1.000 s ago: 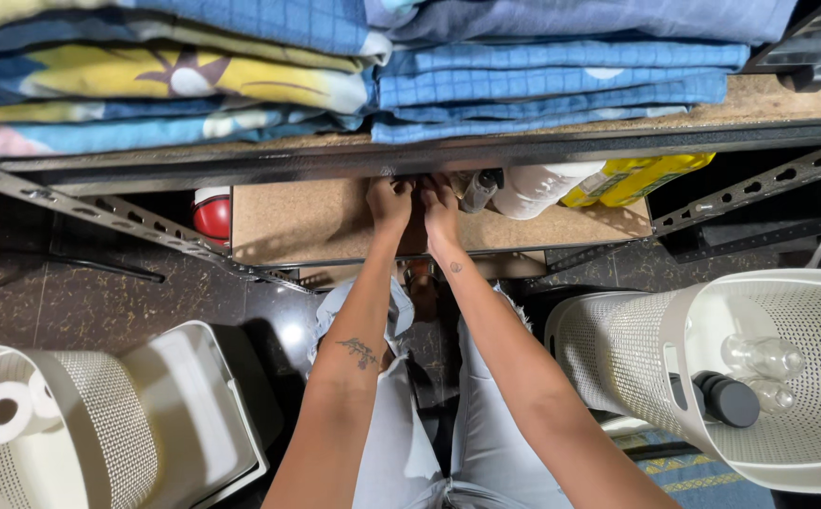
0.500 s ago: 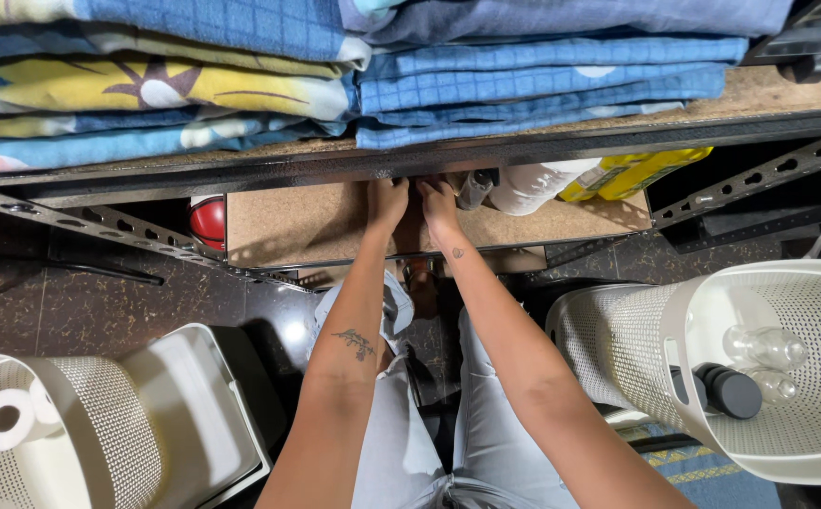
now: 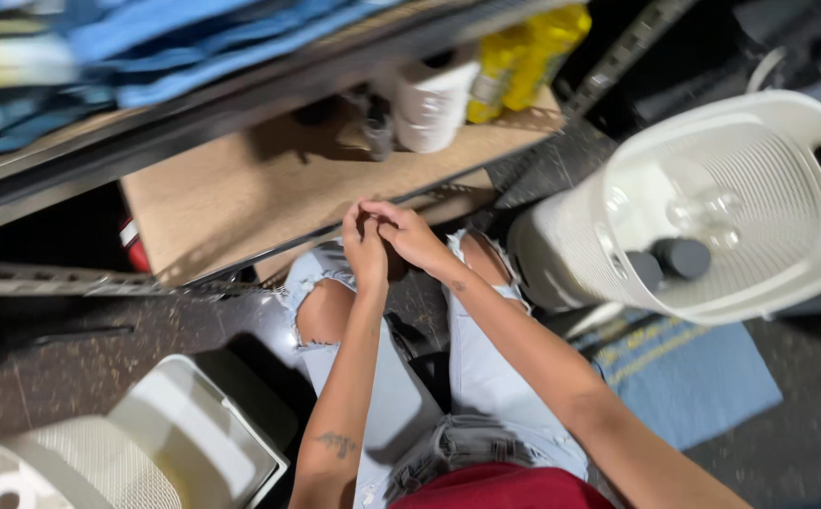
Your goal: The person moves various items between a shelf and a plastic basket, including small framed objects, bottles of yellow liquid, rolls of white paper, and small glass jars. They also handle and wipe a dark circular object and small glass bottles with a white cloth.
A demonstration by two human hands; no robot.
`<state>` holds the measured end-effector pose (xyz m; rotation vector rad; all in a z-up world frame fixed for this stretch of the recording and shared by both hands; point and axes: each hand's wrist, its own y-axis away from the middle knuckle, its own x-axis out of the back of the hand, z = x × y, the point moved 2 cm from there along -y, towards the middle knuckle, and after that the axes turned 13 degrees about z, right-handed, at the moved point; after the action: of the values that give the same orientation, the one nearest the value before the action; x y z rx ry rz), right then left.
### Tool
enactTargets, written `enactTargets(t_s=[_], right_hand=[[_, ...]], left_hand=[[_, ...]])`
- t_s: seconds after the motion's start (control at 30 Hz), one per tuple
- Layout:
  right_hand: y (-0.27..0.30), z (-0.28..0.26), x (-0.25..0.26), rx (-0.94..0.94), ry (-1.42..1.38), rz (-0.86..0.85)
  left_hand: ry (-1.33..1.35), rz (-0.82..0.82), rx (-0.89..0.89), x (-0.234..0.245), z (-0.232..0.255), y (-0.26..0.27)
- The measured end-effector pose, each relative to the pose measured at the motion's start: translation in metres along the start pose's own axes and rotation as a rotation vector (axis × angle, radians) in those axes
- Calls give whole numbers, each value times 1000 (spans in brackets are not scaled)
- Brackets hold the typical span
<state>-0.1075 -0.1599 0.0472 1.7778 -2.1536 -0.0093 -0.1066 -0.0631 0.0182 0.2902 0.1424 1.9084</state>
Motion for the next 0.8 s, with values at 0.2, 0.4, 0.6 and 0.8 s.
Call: enactTargets(t_s=[0.2,0.4,0.6,0.8], right_hand=[[71,-21,137,233,-149,102],[130,-46,287,98,-349,412],[136,27,403,-335,-143,628],[110,226,442,-876,82,465]], left_hand=[[57,-349,-214,-55,58,92],[20,-814,-495,-155,113,175],[-427,-1269,-516,-308,71,238],[-861,-1263,-417,-457,-149,245]])
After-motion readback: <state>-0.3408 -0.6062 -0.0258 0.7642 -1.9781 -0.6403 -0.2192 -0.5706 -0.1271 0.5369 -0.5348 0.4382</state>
